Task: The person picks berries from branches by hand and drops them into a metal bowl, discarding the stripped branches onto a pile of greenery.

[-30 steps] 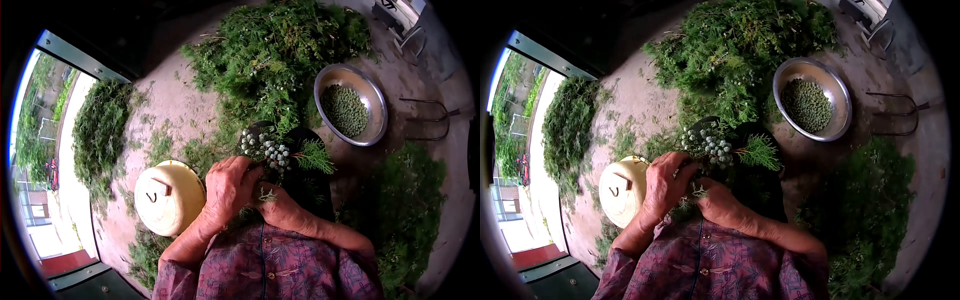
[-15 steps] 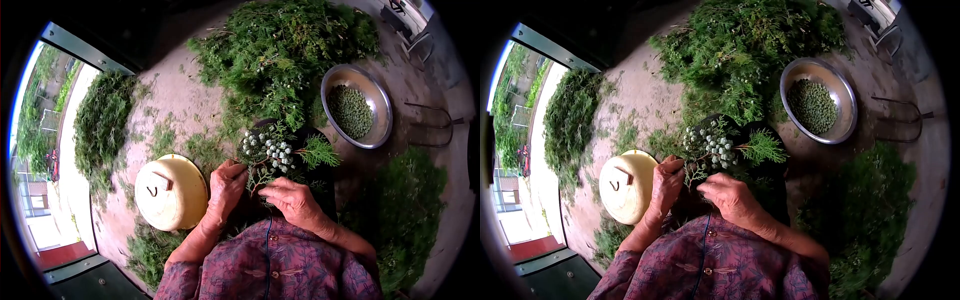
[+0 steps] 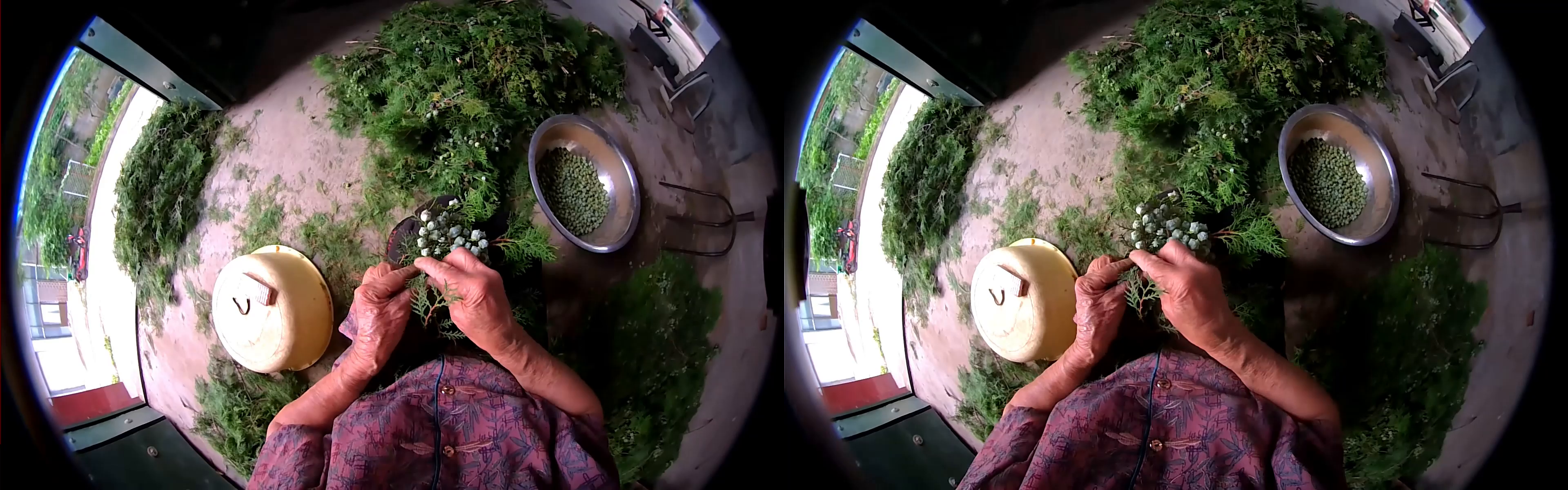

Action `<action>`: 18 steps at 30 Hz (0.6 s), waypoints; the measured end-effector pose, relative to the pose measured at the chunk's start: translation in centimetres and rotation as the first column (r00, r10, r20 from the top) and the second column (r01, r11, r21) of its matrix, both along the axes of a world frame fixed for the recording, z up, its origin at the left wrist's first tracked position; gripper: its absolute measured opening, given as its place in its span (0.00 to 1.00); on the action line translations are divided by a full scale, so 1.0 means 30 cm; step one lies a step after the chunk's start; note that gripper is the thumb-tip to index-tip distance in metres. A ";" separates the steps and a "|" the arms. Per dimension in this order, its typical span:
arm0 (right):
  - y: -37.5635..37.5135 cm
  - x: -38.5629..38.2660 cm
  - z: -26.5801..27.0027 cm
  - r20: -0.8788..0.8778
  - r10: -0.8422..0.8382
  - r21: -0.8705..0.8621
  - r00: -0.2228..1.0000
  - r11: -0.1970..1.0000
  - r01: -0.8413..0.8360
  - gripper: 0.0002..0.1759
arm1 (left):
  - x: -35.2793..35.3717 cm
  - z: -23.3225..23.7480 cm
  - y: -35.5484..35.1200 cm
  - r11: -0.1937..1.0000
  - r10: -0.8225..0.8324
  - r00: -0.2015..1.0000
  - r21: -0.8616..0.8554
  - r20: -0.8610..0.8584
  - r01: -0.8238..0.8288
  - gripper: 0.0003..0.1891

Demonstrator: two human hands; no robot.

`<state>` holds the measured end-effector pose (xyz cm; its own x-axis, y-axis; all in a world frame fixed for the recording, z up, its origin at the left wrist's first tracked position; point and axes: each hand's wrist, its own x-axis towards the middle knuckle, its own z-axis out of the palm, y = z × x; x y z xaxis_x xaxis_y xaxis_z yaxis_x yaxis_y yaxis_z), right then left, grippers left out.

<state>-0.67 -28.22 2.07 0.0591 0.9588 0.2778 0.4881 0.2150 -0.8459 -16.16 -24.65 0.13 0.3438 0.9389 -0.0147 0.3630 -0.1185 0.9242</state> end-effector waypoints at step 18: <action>0.006 0.019 0.012 -0.871 -0.202 -0.264 0.448 0.961 -0.081 0.06 | 0.024 -0.025 0.023 0.993 0.040 0.992 -0.115 0.116 -0.026 0.10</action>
<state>-0.11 -28.04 2.43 0.1963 0.9620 -0.1900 -0.5522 -0.0517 -0.8321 -15.44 -23.97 -0.62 0.3181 0.9445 -0.0824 0.2528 -0.0008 0.9675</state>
